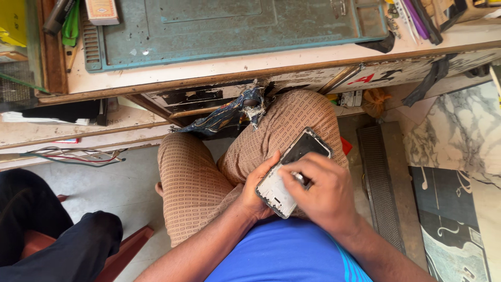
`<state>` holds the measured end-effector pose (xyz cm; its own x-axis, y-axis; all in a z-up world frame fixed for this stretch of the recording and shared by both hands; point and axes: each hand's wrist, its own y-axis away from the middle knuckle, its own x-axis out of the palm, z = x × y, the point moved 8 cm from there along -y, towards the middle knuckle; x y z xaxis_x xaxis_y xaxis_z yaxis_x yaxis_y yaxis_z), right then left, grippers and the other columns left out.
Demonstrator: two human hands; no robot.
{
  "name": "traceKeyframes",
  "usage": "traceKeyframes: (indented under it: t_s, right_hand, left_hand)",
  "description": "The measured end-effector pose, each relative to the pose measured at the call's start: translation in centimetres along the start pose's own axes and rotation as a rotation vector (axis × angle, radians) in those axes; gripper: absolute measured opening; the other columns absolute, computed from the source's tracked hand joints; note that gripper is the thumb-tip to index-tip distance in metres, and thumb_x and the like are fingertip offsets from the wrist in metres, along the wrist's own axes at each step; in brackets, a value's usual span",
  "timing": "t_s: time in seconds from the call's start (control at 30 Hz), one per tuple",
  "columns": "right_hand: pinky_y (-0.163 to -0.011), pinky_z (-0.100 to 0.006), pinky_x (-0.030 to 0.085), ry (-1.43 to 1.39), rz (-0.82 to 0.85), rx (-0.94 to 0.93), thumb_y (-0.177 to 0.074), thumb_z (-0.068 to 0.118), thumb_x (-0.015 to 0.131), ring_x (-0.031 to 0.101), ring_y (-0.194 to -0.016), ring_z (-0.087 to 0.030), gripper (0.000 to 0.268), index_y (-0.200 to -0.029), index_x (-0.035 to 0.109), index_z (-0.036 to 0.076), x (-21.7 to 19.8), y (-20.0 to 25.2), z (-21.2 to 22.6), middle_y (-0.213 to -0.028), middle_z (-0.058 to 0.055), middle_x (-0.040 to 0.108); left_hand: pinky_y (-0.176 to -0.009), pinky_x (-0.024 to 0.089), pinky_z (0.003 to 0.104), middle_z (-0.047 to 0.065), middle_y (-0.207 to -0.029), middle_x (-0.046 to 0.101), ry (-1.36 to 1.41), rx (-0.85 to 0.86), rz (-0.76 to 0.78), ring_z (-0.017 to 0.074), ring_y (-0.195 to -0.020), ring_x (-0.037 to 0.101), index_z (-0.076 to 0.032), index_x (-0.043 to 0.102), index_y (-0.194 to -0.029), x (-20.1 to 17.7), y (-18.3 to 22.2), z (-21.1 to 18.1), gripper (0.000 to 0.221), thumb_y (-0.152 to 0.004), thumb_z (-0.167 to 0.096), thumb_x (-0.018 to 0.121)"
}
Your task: The person cleans the back of a white smartphone using a small metal tool to scrape off residue and a purple toothbrush to scrub the surface. The person then wipes the device with a tissue and places it on the workbench.
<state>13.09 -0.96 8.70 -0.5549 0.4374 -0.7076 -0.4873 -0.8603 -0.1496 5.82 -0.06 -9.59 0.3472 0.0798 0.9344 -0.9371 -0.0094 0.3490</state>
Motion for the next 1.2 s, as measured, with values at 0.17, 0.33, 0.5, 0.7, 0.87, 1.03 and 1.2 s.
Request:
traceKeyframes:
  t_s: [0.17, 0.33, 0.5, 0.7, 0.87, 1.03, 1.2]
  right_hand:
    - [-0.047, -0.028, 0.048, -0.028, -0.015, 0.153, -0.08, 0.013, 0.082, 0.066, -0.054, -0.014, 0.014, -0.091, 0.08, 0.005, -0.7, -0.9, -2.3, -0.076, -0.005, 0.071]
    - [-0.048, -0.026, 0.05, -0.019, -0.087, 0.148, -0.082, 0.014, 0.081, 0.068, -0.059, -0.012, 0.013, -0.093, 0.079, 0.006, -1.7, -1.5, -3.5, -0.08, -0.004, 0.071]
    - [-0.054, -0.028, 0.05, 0.112, -0.197, 0.104, -0.084, 0.011, 0.081, 0.068, -0.062, -0.014, 0.011, -0.093, 0.079, 0.005, -3.2, -2.6, -5.2, -0.081, -0.007, 0.073]
    - [-0.053, -0.027, 0.051, 0.068, -0.22, 0.144, -0.084, 0.013, 0.082, 0.069, -0.062, -0.011, 0.012, -0.091, 0.078, 0.004, -3.0, -2.7, -6.7, -0.078, -0.007, 0.073]
    - [-0.045, -0.026, 0.053, -0.017, -0.1, 0.272, -0.084, 0.015, 0.079, 0.07, -0.055, -0.01, 0.011, -0.093, 0.079, 0.008, -1.8, -1.9, -6.6, -0.081, -0.003, 0.074]
    - [-0.047, -0.029, 0.051, 0.065, -0.071, 0.063, -0.081, 0.017, 0.082, 0.067, -0.056, -0.011, 0.013, -0.089, 0.08, 0.008, -1.1, -1.3, -2.7, -0.074, -0.004, 0.073]
    - [-0.048, -0.029, 0.051, -0.011, 0.01, 0.014, -0.079, 0.015, 0.082, 0.068, -0.054, -0.013, 0.011, -0.084, 0.077, 0.006, 0.3, 0.6, -0.1, -0.072, -0.004, 0.07]
  left_hand:
    - [-0.064, 0.064, 0.049, 0.02, -0.098, 0.074, -0.065, -0.055, 0.08, 0.0379, -0.074, 0.074, 0.001, 0.064, -0.122, 1.4, 0.7, 0.1, 0.059, -0.111, -0.052, 0.042]
    - [-0.059, 0.064, 0.051, 0.024, -0.101, 0.073, -0.059, -0.079, 0.069, 0.0432, -0.069, 0.073, 0.002, 0.059, -0.132, 2.4, 0.9, 0.0, 0.063, -0.11, -0.053, 0.039]
    - [-0.058, 0.063, 0.044, 0.034, -0.118, 0.072, -0.109, -0.126, 0.133, 0.0419, -0.067, 0.073, 0.001, 0.051, -0.148, 3.8, 1.1, 0.1, 0.067, -0.109, -0.051, 0.034]
    - [-0.058, 0.064, 0.044, 0.033, -0.115, 0.071, -0.129, -0.081, 0.127, 0.0409, -0.067, 0.073, 0.001, 0.049, -0.149, 3.6, 1.0, -0.1, 0.066, -0.11, -0.05, 0.033]
    - [-0.058, 0.064, 0.047, 0.024, -0.102, 0.073, -0.098, -0.067, 0.053, 0.0405, -0.068, 0.074, 0.004, 0.056, -0.136, 2.1, 1.0, 0.3, 0.067, -0.11, -0.054, 0.035]
    - [-0.058, 0.064, 0.046, 0.022, -0.096, 0.073, -0.108, -0.053, 0.074, 0.0399, -0.066, 0.073, 0.001, 0.061, -0.127, 1.9, 1.0, 0.2, 0.069, -0.108, -0.061, 0.034]
    - [-0.064, 0.065, 0.043, 0.019, -0.094, 0.074, -0.142, -0.061, 0.024, 0.0324, -0.076, 0.076, 0.002, 0.066, -0.113, 0.5, 0.7, 0.5, 0.073, -0.106, -0.064, 0.037]
